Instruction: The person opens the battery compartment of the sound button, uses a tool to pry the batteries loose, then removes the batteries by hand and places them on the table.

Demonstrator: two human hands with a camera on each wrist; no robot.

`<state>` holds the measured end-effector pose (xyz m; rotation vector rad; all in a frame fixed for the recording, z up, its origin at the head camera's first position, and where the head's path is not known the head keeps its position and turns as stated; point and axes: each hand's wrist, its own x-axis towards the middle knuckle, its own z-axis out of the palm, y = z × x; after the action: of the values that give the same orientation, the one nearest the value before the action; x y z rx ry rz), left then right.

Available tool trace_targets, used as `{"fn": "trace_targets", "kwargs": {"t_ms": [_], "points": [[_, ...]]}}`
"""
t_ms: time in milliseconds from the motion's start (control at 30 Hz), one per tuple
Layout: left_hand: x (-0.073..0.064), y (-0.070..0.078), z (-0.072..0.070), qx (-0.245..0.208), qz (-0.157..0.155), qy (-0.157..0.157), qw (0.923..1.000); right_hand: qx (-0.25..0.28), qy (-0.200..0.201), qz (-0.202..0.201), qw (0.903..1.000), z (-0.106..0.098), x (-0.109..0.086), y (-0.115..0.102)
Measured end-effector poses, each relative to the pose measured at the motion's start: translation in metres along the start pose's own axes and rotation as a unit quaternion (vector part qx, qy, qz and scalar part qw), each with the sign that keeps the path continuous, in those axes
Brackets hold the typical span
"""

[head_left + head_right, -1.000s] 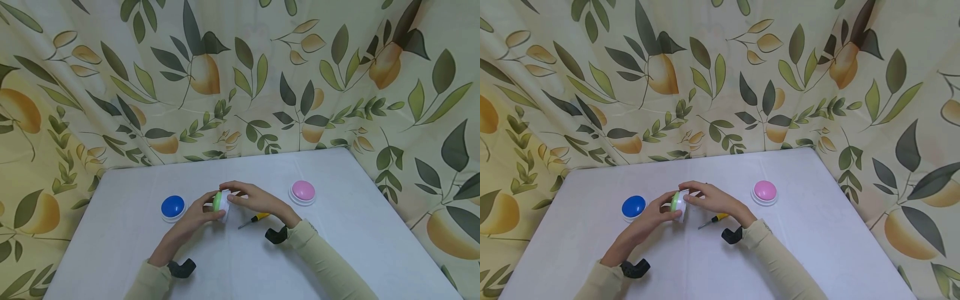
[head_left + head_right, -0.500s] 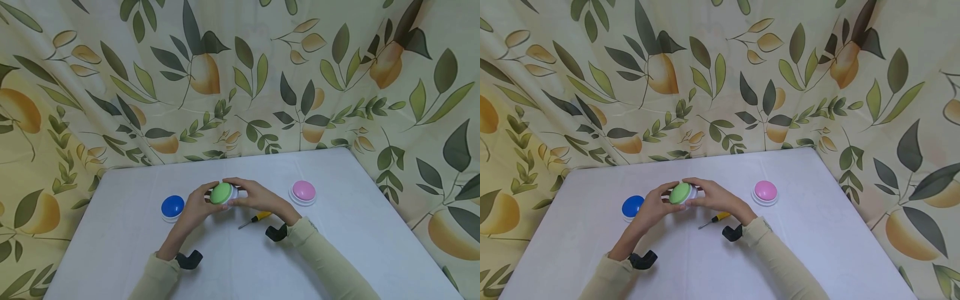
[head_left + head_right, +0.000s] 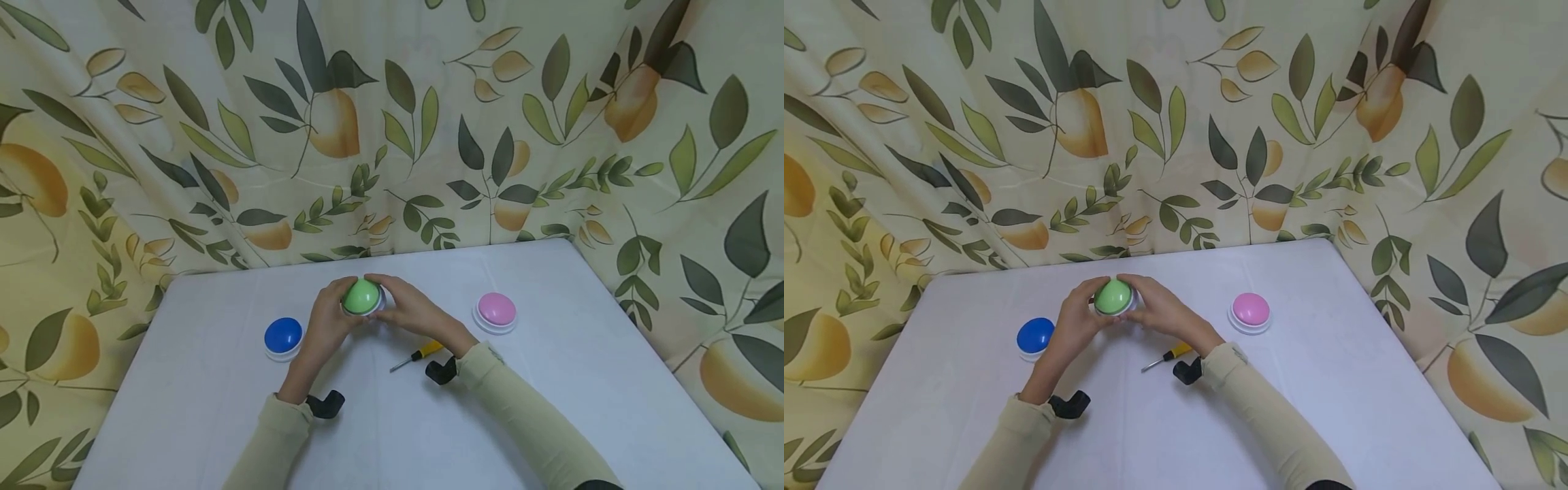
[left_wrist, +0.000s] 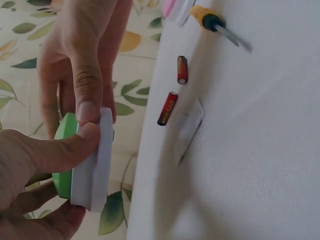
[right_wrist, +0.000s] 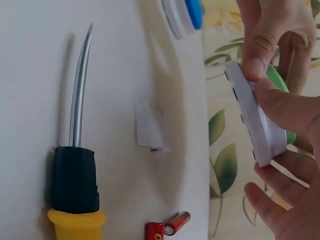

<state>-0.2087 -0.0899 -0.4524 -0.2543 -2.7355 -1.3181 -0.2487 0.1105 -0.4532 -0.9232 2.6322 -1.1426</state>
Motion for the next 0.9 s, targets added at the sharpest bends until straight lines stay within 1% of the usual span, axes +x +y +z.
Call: {"fn": "trace_targets", "kwargs": {"t_ms": [167,300,467,567,667,800,900], "points": [[0.011,-0.009,0.008,0.011,0.002,0.006,0.9999,-0.025,0.009,0.008,0.9996,0.003,0.009,0.005],[0.018,-0.018,0.017,0.020,0.005,0.015,0.9997,-0.042,0.003,0.021,0.9989,0.008,0.016,0.012],[0.023,-0.027,0.023,0.039,0.012,0.020,0.9990,-0.061,-0.008,0.033,0.9975,0.014,0.023,0.021],[0.027,-0.031,0.025,0.043,0.014,0.014,0.9989,-0.072,-0.014,0.041,0.9965,0.016,0.027,0.022],[0.030,-0.034,0.027,0.048,0.010,0.004,0.9988,-0.080,-0.020,0.046,0.9956,0.017,0.029,0.022],[0.030,-0.038,0.029,0.059,0.001,-0.011,0.9982,-0.082,-0.028,0.052,0.9949,0.019,0.028,0.022],[0.030,-0.040,0.031,0.064,-0.003,-0.017,0.9978,-0.076,-0.030,0.058,0.9949,0.020,0.027,0.022]]}}
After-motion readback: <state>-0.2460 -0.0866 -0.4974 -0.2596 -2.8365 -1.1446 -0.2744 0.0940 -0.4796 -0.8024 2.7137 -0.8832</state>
